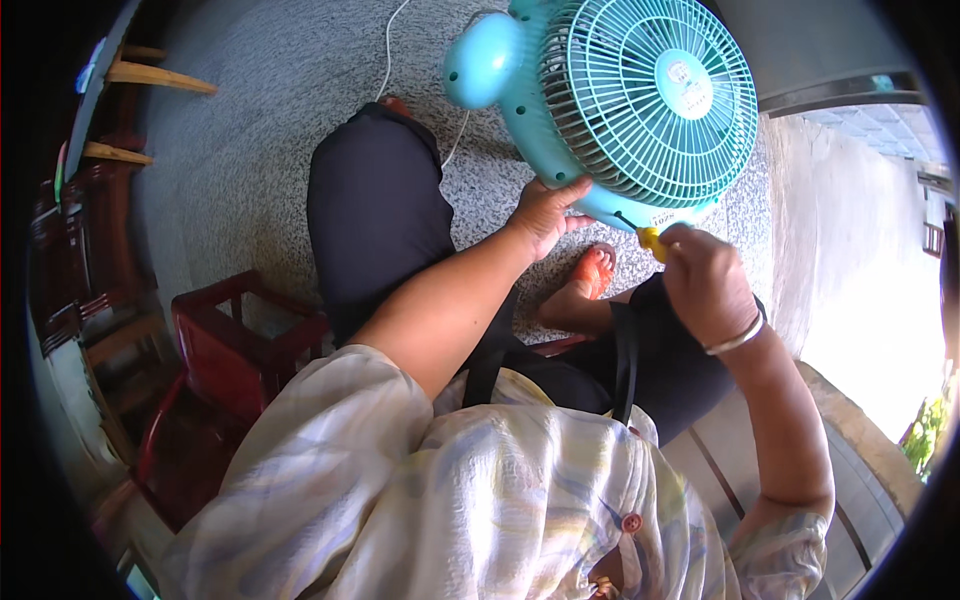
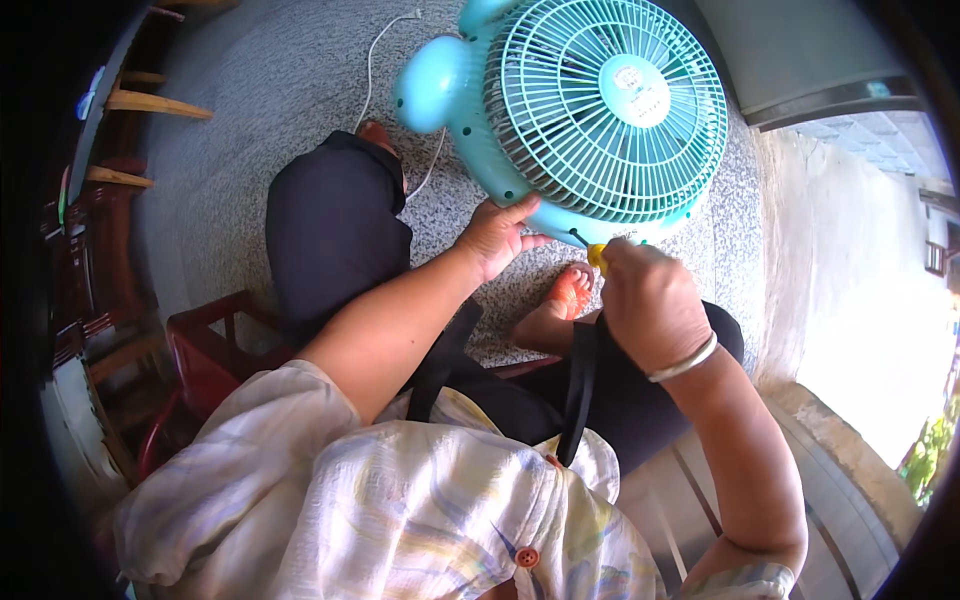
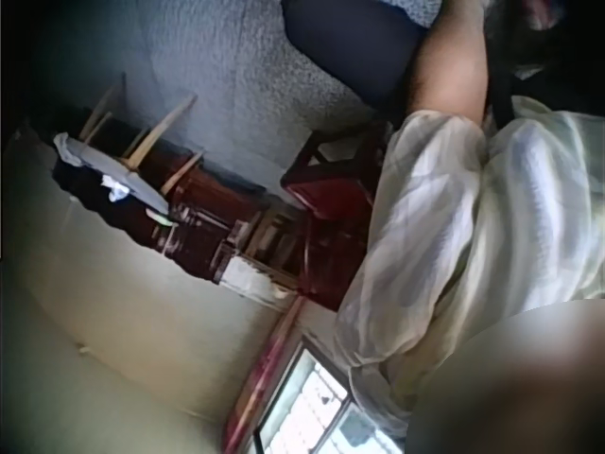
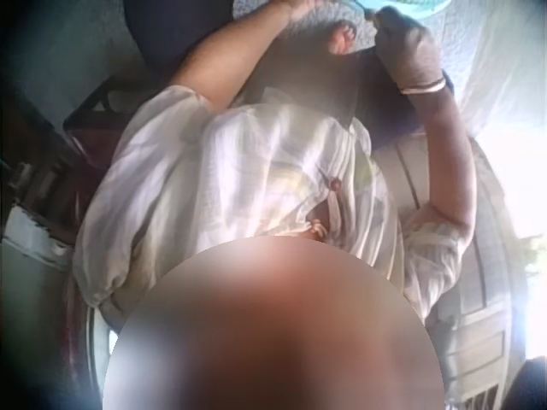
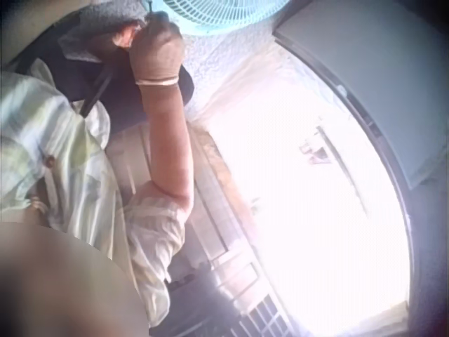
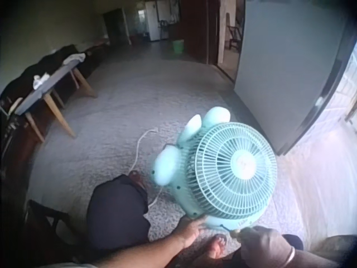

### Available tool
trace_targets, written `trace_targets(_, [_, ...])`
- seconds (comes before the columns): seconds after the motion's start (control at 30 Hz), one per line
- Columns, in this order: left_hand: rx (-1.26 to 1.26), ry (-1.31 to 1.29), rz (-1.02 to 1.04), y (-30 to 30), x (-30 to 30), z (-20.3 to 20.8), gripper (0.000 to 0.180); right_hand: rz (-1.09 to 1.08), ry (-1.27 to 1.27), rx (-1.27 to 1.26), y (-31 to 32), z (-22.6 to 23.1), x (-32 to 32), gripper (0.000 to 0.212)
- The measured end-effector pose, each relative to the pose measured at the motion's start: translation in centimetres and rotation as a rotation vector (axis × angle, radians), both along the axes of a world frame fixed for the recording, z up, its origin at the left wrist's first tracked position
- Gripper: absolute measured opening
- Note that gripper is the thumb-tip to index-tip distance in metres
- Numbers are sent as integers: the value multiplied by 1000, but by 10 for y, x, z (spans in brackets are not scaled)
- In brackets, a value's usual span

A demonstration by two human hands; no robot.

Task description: Repairing or disassembling a small blue desk fan using various screwdrivers.

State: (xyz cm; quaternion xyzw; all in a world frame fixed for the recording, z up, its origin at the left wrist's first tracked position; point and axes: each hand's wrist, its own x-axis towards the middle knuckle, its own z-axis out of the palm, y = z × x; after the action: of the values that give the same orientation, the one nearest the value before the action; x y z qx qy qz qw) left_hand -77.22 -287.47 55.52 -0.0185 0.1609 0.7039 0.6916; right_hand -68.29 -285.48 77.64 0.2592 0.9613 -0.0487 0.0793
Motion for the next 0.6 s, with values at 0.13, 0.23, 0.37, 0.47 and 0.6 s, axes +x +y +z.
trace_targets(0.13, [-17,-1,-8,-1,-4,5,44,376,-287,135,-7,13,-10,18])
trace_targets(0.23, [-14,-6,-5,0,-4,9,42,233,-161,104,6,13,-10,22])
trace_targets(0.37, [-47,-11,-6,-1,-1,10,40,-89,-163,-49,4,25,-16,31])
trace_targets(0.47, [-22,-10,2,-2,-3,10,40,-730,-363,-460,1,46,-45,29])
trace_targets(0.6, [-36,22,3,-2,-7,14,39,-59,-261,-130,-1,30,-19,11])
